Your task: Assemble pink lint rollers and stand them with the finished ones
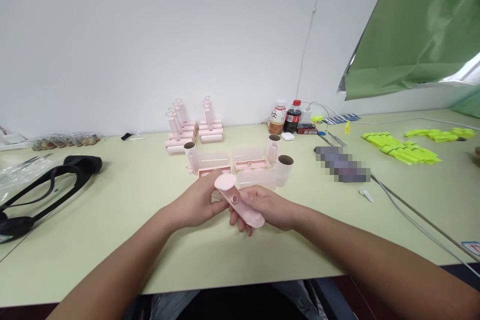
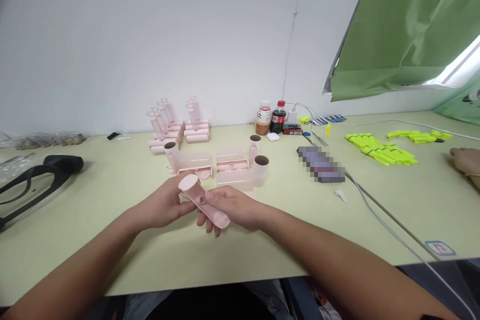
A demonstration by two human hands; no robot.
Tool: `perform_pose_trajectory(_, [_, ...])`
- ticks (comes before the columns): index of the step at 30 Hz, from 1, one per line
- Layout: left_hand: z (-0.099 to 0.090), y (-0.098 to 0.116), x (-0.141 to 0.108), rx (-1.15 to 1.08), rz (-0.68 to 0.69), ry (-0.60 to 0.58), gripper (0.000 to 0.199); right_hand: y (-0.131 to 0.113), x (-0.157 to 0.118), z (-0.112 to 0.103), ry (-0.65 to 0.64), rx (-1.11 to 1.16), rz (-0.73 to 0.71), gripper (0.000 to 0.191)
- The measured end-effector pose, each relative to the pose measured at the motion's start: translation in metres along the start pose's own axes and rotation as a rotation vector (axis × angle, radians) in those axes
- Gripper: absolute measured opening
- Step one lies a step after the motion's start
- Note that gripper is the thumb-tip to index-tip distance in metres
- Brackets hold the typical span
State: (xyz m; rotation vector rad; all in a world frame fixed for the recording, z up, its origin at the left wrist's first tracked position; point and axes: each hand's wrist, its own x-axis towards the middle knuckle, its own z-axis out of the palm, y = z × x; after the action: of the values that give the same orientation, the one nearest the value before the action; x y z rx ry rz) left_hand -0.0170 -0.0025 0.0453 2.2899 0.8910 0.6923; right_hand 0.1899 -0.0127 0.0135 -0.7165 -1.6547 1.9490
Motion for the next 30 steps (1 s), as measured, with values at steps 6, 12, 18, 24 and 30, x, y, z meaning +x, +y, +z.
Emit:
perform_pose_trajectory(6, [0.016,-0.006,-0.001,0.143,-0.059,-0.093,0.012,0.004,-0.001,-0.004,-0.005,-0.073,0.072,0.052])
perform_pose_trajectory(12, [0.020,0.006,0.000,0.273,-0.180,-0.260,0.031,0.004,-0.005,0.000,-0.008,-0.399,0.000,0.042])
perform_pose_trajectory(18, [0.004,-0.010,-0.002,0.194,-0.229,-0.196,0.018,0.002,-0.018,0.013,0.173,-1.117,-0.395,0.029])
perform_pose_trajectory(24, [-0.015,-0.006,-0.009,-0.226,-0.179,-0.193,0.022,-0.009,-0.028,0.004,0.321,-1.375,-0.102,0.027])
perform_pose_trajectory(30, [0.003,0.017,-0.009,0.036,-0.069,-0.390,0.016,-0.015,-0.043,-0.008,0.462,-1.233,0.094,0.026])
